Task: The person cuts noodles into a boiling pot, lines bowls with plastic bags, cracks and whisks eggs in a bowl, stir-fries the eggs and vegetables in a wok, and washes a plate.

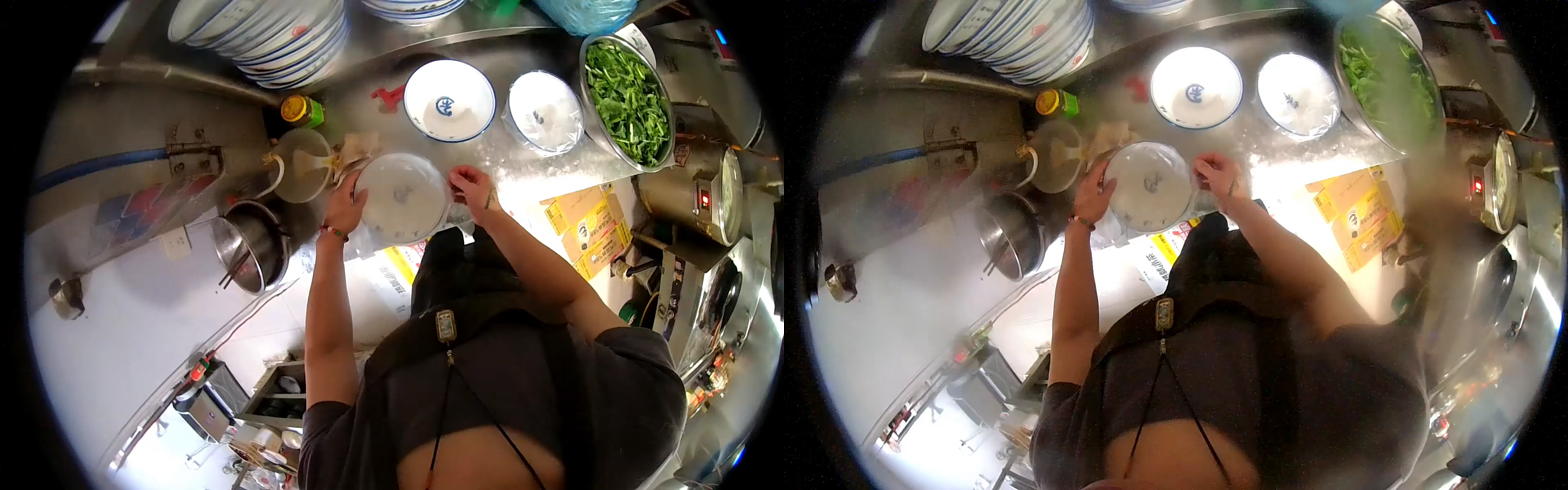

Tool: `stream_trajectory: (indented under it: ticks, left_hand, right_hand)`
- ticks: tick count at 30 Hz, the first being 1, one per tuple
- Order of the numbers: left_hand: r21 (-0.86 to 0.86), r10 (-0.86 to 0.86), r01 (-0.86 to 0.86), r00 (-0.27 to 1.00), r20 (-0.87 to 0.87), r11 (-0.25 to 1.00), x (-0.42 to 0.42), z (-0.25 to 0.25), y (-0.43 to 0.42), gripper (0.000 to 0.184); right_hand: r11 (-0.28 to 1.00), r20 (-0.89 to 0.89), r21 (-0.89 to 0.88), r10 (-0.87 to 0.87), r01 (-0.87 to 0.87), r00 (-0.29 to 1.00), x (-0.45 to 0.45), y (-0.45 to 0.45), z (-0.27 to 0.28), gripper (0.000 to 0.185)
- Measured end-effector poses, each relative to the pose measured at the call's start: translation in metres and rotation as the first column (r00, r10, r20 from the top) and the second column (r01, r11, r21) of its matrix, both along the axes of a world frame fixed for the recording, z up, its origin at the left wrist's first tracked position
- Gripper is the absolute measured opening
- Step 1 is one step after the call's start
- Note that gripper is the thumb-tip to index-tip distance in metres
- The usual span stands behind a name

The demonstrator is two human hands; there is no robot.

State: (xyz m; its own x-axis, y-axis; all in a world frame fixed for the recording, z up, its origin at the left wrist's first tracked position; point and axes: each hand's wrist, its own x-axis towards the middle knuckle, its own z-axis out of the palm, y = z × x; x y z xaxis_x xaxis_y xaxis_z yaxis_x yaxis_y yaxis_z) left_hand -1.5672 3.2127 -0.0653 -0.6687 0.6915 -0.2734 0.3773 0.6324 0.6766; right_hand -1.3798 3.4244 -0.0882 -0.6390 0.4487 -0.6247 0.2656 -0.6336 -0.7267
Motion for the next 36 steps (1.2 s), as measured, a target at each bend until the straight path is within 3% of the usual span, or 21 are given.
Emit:
stream_trajectory:
  ticks: [1,3,4,6,10,16,18,19,21,22,23,25,26,28,29,30,31,32,33,34,36]
  left_hand:
    - [-0.024,0.036,-0.036,0.999,0.009,0.999,0.000,0.000,0.002,0.044]
    - [0.014,0.040,-0.039,0.999,-0.015,0.999,0.001,-0.002,0.003,0.043]
    - [0.045,0.046,-0.044,0.998,-0.035,0.998,0.001,-0.003,0.001,0.041]
    - [0.028,0.056,-0.055,0.998,-0.040,0.998,0.000,-0.008,0.000,0.041]
    - [0.052,0.055,-0.054,0.998,-0.023,0.997,-0.001,-0.013,-0.001,0.040]
    - [0.055,0.081,-0.079,0.996,-0.037,0.995,0.007,0.012,-0.004,0.037]
    - [0.162,0.185,-0.169,0.979,-0.089,0.972,0.007,0.041,-0.022,0.035]
    - [0.272,0.284,-0.242,0.951,-0.126,0.931,0.009,0.059,-0.030,0.033]
    - [0.494,0.419,-0.587,0.807,0.416,0.641,0.018,0.107,-0.026,0.029]
    - [0.531,0.371,-0.721,0.688,0.624,0.445,0.026,0.122,-0.022,0.029]
    - [0.540,0.368,-0.715,0.695,0.618,0.444,0.032,0.127,-0.020,0.029]
    - [0.544,0.148,-0.793,0.594,0.791,0.273,0.035,0.135,-0.005,0.031]
    - [0.560,-0.004,-0.779,0.583,0.812,0.281,0.036,0.129,0.000,0.032]
    - [0.475,-0.121,-0.842,0.459,0.880,0.256,0.044,0.128,0.020,0.031]
    - [0.527,-0.305,-0.792,0.442,0.843,0.309,0.048,0.130,0.031,0.031]
    - [0.535,-0.325,-0.784,0.441,0.837,0.314,0.052,0.130,0.043,0.031]
    - [0.480,-0.236,-0.798,0.420,0.877,0.364,0.056,0.129,0.052,0.031]
    - [0.416,-0.138,-0.810,0.396,0.908,0.412,0.059,0.126,0.058,0.031]
    - [0.425,-0.036,-0.764,0.468,0.883,0.485,0.060,0.125,0.066,0.034]
    - [0.432,-0.055,-0.750,0.470,0.881,0.501,0.062,0.125,0.072,0.034]
    - [0.408,-0.097,-0.736,0.427,0.899,0.541,0.074,0.129,0.088,0.037]
  right_hand:
    - [1.000,-0.006,0.006,-0.003,0.004,1.000,-0.001,0.003,-0.006,0.025]
    - [0.973,0.099,-0.221,-0.046,0.067,0.994,-0.006,0.004,-0.010,0.021]
    - [0.972,0.097,-0.227,-0.042,0.063,0.994,-0.010,0.003,-0.007,0.021]
    - [0.983,-0.028,0.168,0.081,-0.075,0.996,-0.014,-0.002,-0.001,0.021]
    - [0.966,0.019,0.257,0.020,-0.024,1.000,-0.018,0.000,-0.017,0.019]
    - [0.983,0.241,0.078,0.145,-0.168,0.959,-0.026,0.001,-0.028,0.015]
    - [0.927,0.179,0.321,0.139,-0.191,0.974,-0.017,0.007,-0.022,0.017]
    - [0.927,0.173,0.322,0.142,-0.192,0.975,-0.013,0.008,-0.014,0.017]
    - [0.857,-0.121,0.515,0.076,-0.003,0.990,-0.003,0.010,0.017,0.021]
    - [0.843,-0.130,0.529,0.194,-0.097,0.972,-0.001,0.007,0.046,0.023]
    - [0.817,-0.142,0.547,0.304,-0.182,0.942,-0.003,0.003,0.082,0.025]
    - [0.552,-0.285,0.825,0.586,-0.117,0.758,-0.010,-0.007,0.143,0.025]
    - [0.536,-0.281,0.839,0.575,-0.095,0.768,-0.013,-0.012,0.162,0.025]
    - [0.361,-0.267,0.929,0.521,0.074,0.810,-0.017,-0.014,0.185,0.033]
    - [0.341,-0.263,0.936,0.507,0.089,0.821,-0.013,-0.006,0.183,0.033]
    - [0.457,-0.206,0.886,0.548,-0.083,0.811,-0.010,0.002,0.180,0.036]
    - [0.555,-0.162,0.792,0.593,-0.255,0.789,-0.005,0.008,0.177,0.039]
    - [0.557,-0.160,0.794,0.579,-0.244,0.799,0.002,0.010,0.175,0.039]
    - [0.567,-0.169,0.805,0.502,-0.175,0.848,0.007,0.011,0.183,0.041]
    - [0.567,-0.180,0.818,0.418,-0.101,0.891,0.012,0.014,0.188,0.043]
    - [0.599,-0.389,0.757,0.092,0.261,0.917,0.016,0.031,0.186,0.048]
